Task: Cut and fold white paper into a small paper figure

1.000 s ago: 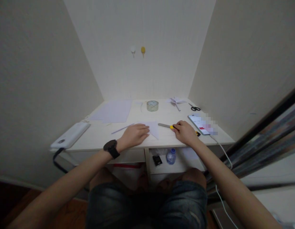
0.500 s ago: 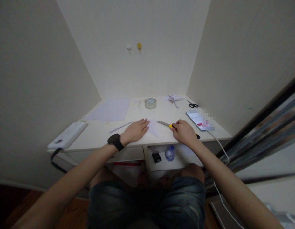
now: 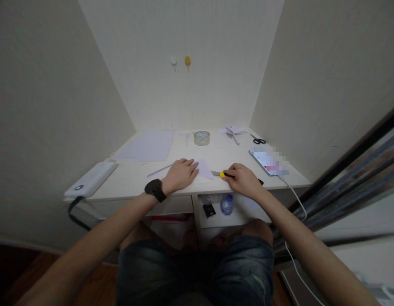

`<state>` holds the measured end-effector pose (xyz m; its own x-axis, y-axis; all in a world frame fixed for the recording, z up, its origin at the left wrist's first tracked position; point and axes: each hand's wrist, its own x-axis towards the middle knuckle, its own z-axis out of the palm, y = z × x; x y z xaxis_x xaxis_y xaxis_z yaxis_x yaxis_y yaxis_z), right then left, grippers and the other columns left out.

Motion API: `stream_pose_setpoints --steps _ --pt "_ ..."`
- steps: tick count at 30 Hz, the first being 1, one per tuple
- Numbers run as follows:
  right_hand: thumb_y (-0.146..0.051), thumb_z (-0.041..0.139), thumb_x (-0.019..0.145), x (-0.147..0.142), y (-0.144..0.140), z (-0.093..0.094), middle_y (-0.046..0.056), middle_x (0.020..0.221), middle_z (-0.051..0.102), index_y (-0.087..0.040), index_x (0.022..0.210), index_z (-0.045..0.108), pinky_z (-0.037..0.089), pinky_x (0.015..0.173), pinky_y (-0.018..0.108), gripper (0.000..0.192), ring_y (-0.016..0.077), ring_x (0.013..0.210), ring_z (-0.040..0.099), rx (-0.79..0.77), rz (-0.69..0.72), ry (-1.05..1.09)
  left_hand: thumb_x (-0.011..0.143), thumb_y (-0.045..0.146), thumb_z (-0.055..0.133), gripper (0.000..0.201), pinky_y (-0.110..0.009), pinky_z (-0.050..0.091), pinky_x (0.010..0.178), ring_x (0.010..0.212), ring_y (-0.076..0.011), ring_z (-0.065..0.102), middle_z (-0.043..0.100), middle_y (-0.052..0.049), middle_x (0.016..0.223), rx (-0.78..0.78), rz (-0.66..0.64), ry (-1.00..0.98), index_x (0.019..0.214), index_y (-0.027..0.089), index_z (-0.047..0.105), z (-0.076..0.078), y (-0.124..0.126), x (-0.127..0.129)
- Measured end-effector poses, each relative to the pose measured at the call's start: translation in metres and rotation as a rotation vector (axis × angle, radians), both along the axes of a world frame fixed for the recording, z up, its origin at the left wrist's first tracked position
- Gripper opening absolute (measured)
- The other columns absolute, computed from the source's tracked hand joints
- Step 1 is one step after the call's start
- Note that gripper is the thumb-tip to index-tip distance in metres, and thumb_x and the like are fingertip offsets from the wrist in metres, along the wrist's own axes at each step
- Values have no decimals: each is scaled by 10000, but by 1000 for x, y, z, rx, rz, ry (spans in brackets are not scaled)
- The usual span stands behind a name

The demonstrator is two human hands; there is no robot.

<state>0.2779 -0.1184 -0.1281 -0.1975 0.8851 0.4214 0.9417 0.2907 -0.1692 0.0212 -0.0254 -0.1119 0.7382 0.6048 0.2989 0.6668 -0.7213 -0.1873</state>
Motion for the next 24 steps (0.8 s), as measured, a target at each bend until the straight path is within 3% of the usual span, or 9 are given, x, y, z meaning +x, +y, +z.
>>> stream_pose_setpoints --steps 8,12,15,19,24 --pt "-340 603 892 2 2 7 102 977 711 -200 1071 775 504 787 353 284 243 876 660 -66 76 64 986 518 349 544 -464 442 892 1056 -329 551 629 -204 1109 4 70 -5 1079 107 692 11 -7 -1" --pt "-342 594 901 1 4 9 107 962 708 -187 1072 774 501 777 352 292 242 860 657 -72 75 52 987 489 370 535 -486 393 1018 1266 -333 463 563 -178 1346 -10 -27 -57 1342 133 553 12 -4 2" --pt "-331 589 906 0 5 8 108 966 701 -182 1079 771 500 787 351 292 238 861 651 -75 81 53 1027 448 249 535 -534 267 1145 1455 -305 273 367 -72 1577 -131 -182 -17 1497 230 384 5 5 7" --pt "-295 593 898 0 7 4 109 978 690 -188 1105 761 501 808 365 287 243 878 641 -58 78 64 1029 487 129 594 -619 187 1162 1498 -328 189 237 -53 1634 -321 -119 49 1554 246 268 -5 15 13" --pt "-287 594 897 3 10 1 110 958 663 -210 1128 757 502 815 366 294 239 878 624 -57 115 71 1024 483 106 613 -589 142 1190 1510 -307 164 186 -47 1644 -356 -82 73 1571 231 222 -7 14 15"
